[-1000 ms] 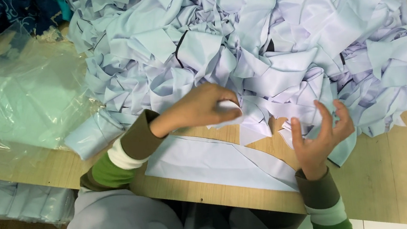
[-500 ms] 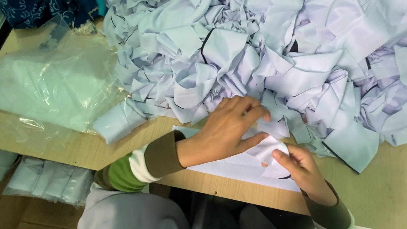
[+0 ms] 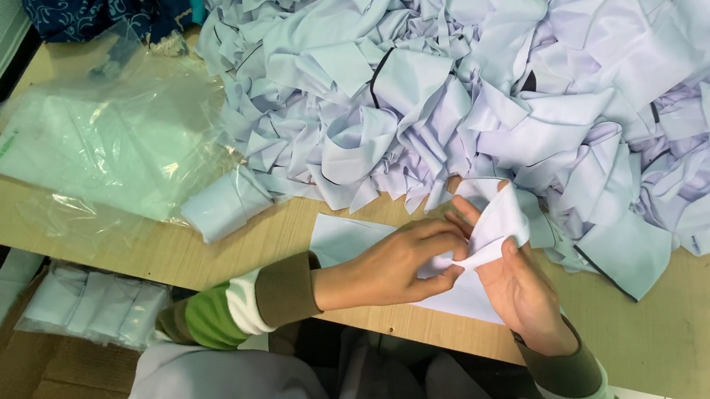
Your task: The person picks up white fabric collars from a pile on a table, rolls them into cylinders by hand, and places them into clear plastic bags.
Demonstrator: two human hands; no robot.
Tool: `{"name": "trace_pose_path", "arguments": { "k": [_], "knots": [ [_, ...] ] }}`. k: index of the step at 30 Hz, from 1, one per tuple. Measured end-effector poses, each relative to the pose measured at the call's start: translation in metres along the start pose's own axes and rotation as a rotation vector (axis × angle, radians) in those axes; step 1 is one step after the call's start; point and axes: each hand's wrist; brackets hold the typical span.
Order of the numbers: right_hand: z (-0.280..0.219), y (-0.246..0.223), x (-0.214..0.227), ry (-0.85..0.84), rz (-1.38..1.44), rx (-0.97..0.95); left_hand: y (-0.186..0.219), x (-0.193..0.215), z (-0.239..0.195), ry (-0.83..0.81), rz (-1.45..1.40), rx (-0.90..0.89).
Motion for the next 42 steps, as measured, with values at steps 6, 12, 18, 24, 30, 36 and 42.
{"name": "trace_pose_path", "arguments": {
  "k": [6, 12, 18, 24, 30, 36, 42],
  "knots": [
    [0.002, 0.005, 0.04, -0.113, 0.189, 0.196, -0.006, 0.016, -0.022, 0.016, -0.306, 0.231],
    [-0.017, 0.016, 0.071, 0.097, -0.315, -0.009, 0.0, 0.054, -0.041, 0.088, -0.253, 0.4],
    [-0.021, 0.024, 0.057, 0.38, -0.708, -0.29, -0.01, 0.068, -0.068, -0.116, 0.064, 0.678],
    [-0.017, 0.024, 0.053, 0.474, -0.906, -0.287, -0.025, 0.068, -0.091, -0.261, 0.284, 0.838],
    [-0.021, 0.008, 0.054, 0.349, -1.186, -0.433, -0.031, 0.071, -0.105, -0.333, 0.476, 0.934],
    [-0.035, 0.005, 0.059, 0.346, -1.219, -0.547, -0.016, 0.083, -0.097, -0.316, 0.45, 0.999],
    [-0.044, 0.029, 0.04, 0.338, -1.459, -0.222, -0.016, 0.082, -0.103, -0.309, 0.46, 1.033]
  ]
}}
Point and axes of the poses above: each hand's wrist, its own z-axis towards the middle knuckle, its own x-axis out of the back of the hand, y = z × x, and after that the axes turned 12 degrees about -x, right-handed
